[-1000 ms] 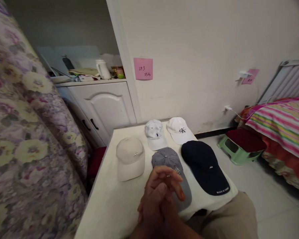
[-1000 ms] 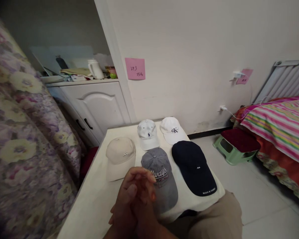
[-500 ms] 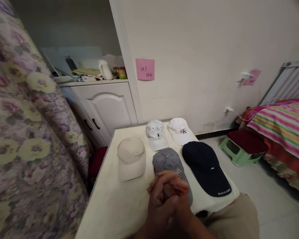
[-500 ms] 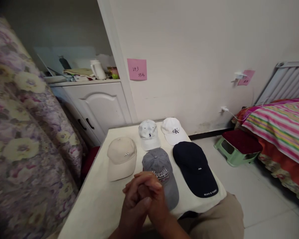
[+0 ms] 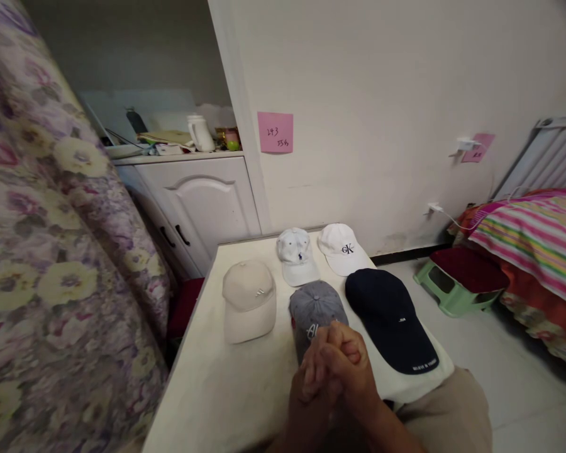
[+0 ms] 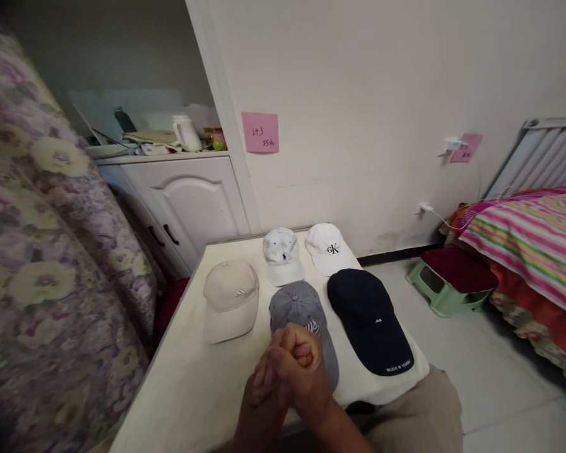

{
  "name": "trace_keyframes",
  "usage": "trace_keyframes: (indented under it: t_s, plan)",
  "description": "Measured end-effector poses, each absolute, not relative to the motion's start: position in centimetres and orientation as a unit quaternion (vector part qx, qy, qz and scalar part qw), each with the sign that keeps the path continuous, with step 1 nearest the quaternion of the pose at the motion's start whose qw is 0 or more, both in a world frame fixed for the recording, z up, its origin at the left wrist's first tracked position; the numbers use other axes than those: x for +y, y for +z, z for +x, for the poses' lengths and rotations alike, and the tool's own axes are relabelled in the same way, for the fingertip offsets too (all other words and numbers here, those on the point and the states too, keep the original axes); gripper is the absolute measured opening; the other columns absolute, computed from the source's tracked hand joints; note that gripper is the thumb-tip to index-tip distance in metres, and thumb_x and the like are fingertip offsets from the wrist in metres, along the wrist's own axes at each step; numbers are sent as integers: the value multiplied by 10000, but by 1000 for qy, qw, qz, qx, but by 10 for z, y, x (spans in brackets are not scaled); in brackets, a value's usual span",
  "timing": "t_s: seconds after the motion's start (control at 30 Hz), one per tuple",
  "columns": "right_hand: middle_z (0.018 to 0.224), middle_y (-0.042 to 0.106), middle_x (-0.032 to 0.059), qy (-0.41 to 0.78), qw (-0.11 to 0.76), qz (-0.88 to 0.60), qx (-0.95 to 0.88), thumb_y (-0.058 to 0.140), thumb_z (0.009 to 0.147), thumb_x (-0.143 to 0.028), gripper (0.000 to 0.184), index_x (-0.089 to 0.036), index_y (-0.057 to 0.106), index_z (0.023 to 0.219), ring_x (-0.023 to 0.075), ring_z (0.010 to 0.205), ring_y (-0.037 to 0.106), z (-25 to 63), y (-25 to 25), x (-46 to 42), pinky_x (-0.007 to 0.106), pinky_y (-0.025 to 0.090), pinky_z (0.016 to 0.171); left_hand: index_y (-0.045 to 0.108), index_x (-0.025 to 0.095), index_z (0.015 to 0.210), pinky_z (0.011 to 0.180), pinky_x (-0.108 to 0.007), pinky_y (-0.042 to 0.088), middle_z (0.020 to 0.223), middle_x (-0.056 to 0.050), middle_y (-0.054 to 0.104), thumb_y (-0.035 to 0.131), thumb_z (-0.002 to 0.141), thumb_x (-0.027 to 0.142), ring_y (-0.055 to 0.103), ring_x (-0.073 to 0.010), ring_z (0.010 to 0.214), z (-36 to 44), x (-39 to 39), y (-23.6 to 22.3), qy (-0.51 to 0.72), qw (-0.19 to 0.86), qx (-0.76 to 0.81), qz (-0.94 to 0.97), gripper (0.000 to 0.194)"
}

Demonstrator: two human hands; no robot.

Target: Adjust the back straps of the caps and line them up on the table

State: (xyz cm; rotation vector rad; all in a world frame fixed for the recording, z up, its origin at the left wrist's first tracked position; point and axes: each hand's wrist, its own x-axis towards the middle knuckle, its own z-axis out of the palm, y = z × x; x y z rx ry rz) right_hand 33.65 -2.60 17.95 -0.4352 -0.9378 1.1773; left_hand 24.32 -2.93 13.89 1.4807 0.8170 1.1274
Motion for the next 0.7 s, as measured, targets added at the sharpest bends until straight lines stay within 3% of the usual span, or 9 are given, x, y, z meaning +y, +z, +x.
trace_keyframes:
  t_s: [0.13,0.23,0.37,0.5,0.6,0.7]
  plan:
    - [475,456,-82,528,743,-237,-336,632,915,-280,380,-220,415,610,97,444,493,335,181,-24,264,501,582,751,262,1125,857,-356,582,1071,-89,774,543,922,288,729,-274,970,239,-22,129,470,310,274,780,292]
    - [509,453,-83,517,761,-260,-294,656,900,-291,371,-217,409,633,87,474,489,333,182,-23,233,475,571,682,283,1265,882,-355,576,1102,-91,769,535,903,184,731,-276,984,240,-18,134,482,256,217,810,403]
    - [583,552,-61,524,756,-259,-296,730,821,-269,307,-220,452,700,110,507,545,334,183,-24,239,464,537,657,276,1307,1019,-410,498,1192,-97,733,501,919,196,667,-296,1127,244,-18,156,453,340,219,794,425]
    - [634,609,-29,548,740,-202,-334,741,776,-237,231,-212,524,700,160,593,623,333,183,-27,324,534,653,763,263,1114,1012,-413,493,1164,-82,727,584,919,272,637,-275,1131,247,-21,170,456,513,238,687,265]
    - [678,634,-11,554,726,-159,-375,758,741,-229,164,-215,598,709,192,672,646,331,181,-30,415,547,796,797,233,953,977,-384,509,1119,-73,717,731,821,273,651,-259,1070,250,-25,175,462,658,233,547,152]
    - [659,621,-16,555,706,-135,-419,772,738,-286,156,-230,627,733,193,637,636,333,179,-31,454,539,823,788,200,848,903,-328,540,973,-58,720,810,731,230,672,-217,956,252,-31,177,458,732,246,440,123]
